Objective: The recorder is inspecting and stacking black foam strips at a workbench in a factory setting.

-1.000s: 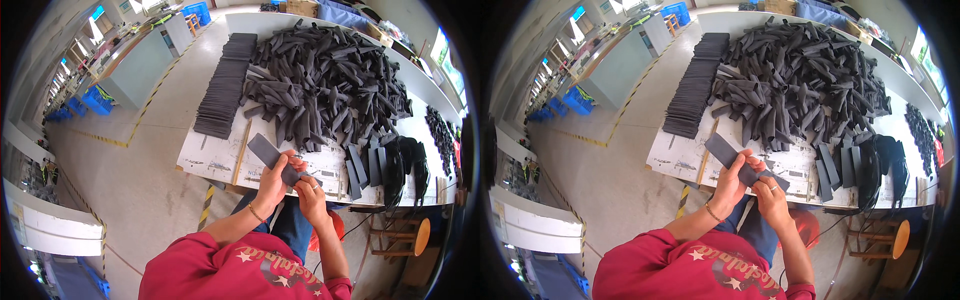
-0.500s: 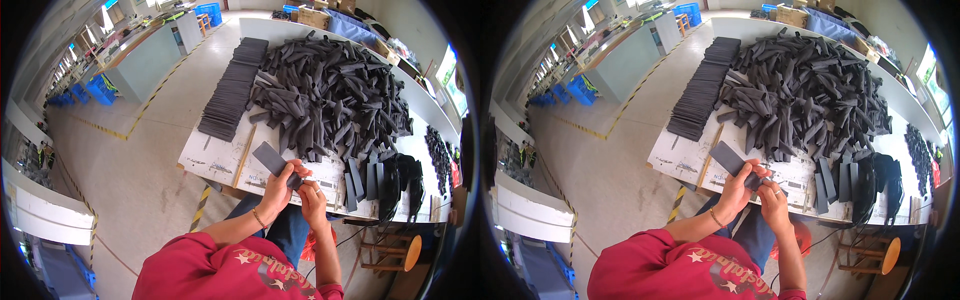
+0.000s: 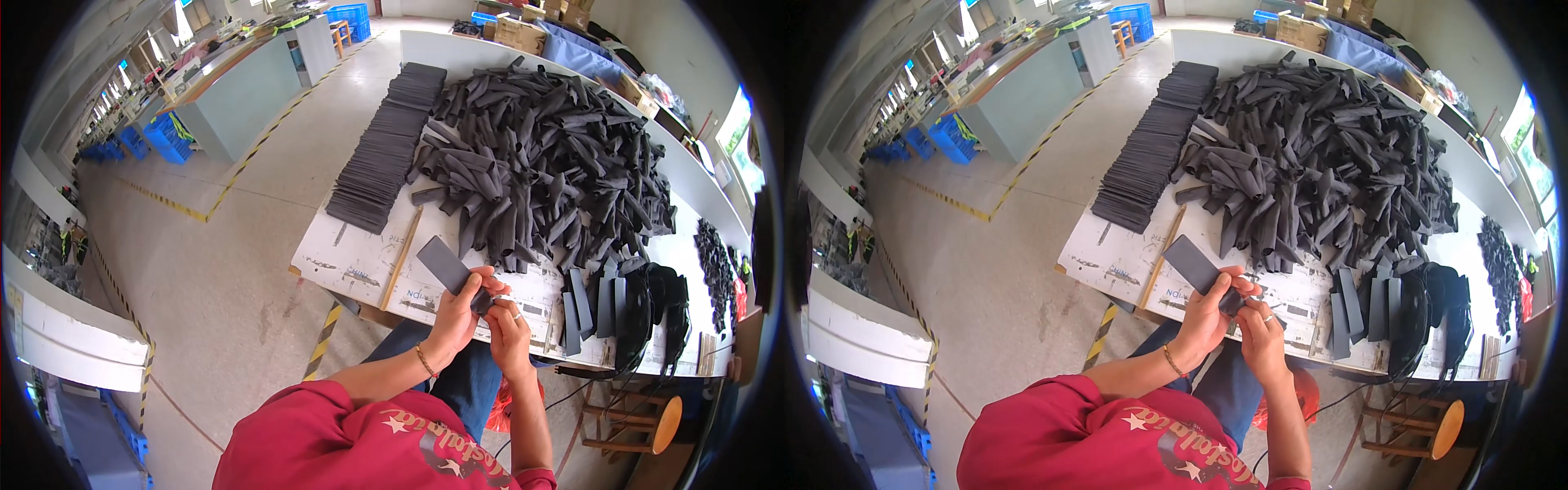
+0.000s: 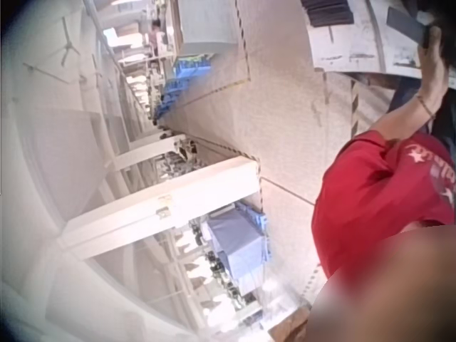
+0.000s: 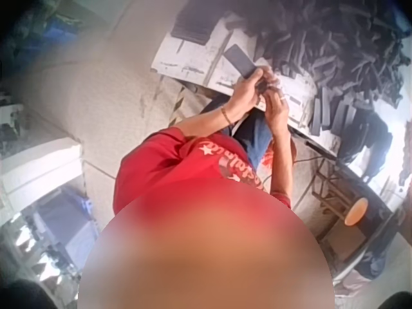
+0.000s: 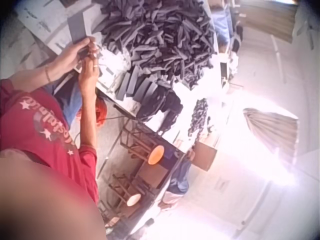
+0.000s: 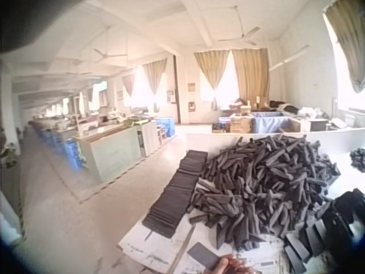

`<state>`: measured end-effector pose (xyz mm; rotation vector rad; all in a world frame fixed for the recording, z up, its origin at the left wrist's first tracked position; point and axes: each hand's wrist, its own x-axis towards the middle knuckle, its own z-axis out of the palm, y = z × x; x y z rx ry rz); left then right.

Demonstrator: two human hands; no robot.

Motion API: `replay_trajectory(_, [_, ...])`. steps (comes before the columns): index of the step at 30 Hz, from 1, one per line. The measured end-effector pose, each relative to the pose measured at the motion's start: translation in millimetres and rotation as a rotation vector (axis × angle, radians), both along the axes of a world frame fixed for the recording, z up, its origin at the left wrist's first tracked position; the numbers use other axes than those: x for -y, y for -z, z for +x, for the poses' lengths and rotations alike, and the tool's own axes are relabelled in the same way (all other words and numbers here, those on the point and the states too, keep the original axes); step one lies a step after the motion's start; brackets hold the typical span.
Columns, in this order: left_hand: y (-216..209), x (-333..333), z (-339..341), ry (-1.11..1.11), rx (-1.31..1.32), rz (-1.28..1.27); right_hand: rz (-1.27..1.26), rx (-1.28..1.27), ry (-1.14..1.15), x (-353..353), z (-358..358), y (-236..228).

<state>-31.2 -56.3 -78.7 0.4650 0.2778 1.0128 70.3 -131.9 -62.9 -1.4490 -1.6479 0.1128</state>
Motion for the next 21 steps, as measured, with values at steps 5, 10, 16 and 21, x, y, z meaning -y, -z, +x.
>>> replay_trajectory(5, [-1,-5,-3,0.000,-0.008,-0.011,0.011,0.017,-0.006,-2,-1,2])
replay_trajectory(10, [-4,-11,-4,0.009,-0.015,0.010,0.036,0.037,0.023,-4,-5,0])
replay_trajectory(16, [-9,-16,-9,-0.028,-0.014,0.108,-0.095,-0.452,0.132,-1,-24,-2])
replay_trajectory(21, [-9,-21,-8,-0.029,0.002,0.158,-0.169,-0.913,0.291,-8,-35,12])
